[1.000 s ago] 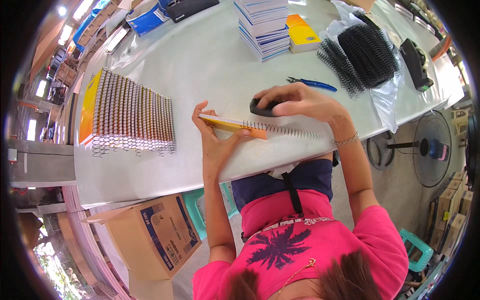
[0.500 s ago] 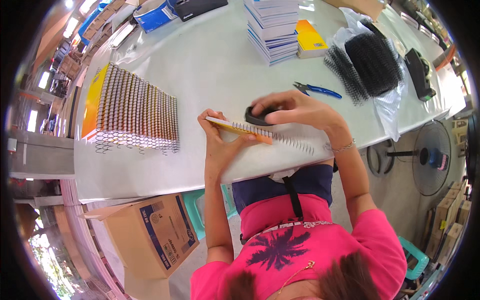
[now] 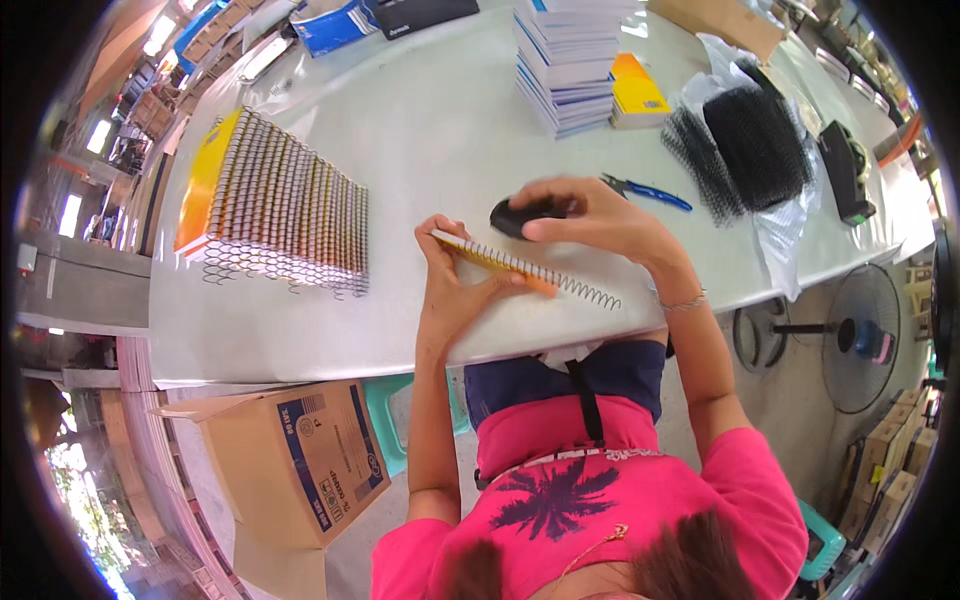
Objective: The person assembles spiral notebooks by hand, threading a plastic coil through the pre-punched holes of notebook sets, using a small black guide tool to assist the coil insertion, and cutting the excess coil with pliers.
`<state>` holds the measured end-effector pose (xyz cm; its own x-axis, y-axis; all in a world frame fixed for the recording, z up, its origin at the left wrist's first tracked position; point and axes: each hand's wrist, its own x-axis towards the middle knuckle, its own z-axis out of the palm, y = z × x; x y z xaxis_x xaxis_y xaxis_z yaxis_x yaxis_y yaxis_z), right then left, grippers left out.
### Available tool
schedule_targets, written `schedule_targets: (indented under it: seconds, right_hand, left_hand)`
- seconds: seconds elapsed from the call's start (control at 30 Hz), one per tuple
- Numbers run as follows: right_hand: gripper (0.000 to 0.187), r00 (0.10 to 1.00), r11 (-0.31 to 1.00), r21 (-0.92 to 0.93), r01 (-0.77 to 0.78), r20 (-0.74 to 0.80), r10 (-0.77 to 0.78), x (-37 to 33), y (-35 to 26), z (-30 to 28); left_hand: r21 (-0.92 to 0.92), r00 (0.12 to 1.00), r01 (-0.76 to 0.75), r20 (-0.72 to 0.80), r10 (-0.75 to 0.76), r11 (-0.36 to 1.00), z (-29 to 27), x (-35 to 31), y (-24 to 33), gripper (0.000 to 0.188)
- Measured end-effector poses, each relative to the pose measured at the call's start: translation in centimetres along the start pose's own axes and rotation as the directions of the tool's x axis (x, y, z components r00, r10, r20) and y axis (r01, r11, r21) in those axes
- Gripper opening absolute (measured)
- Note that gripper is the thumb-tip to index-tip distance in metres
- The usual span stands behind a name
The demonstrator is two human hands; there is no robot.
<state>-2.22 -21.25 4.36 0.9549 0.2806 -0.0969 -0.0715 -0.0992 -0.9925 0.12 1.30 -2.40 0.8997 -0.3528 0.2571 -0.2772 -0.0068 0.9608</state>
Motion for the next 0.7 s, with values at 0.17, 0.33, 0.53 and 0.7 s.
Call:
schedule_targets:
  seconds: [0.17, 0.33, 0.53, 0.7]
  right_hand:
    - [0.04, 0.984, 0.992, 0.012, 0.124, 0.129, -0.124, -0.5, -0.9, 0.8]
    - [0.037, 0.971, 0.986, 0.125, 0.108, 0.2, -0.132, -0.6, -1.6, 0.8]
    - [0.043, 0.986, 0.958, -0.236, 0.161, 0.083, -0.145, 0.9, -1.1, 0.9]
    - [0.044, 0.901, 0.742, -0.67, 0.01, -0.316, -0.297, 2.5, 1.8, 0.1]
  left_hand:
    - [0.003, 0.999, 0.053, 0.008, -0.053, 0.999, -0.2, -0.4, -1.3, 0.101]
    - [-0.013, 0.998, 0.065, 0.014, -0.065, 0.998, 0.0, 0.0, -0.3, 0.101]
    - [0.003, 0.997, 0.065, 0.033, -0.065, 0.998, -0.5, 0.0, -1.2, 0.101]
    - [0.083, 0.997, 0.078, -0.03, -0.075, 0.994, 0.7, -0.1, 0.6, 0.085]
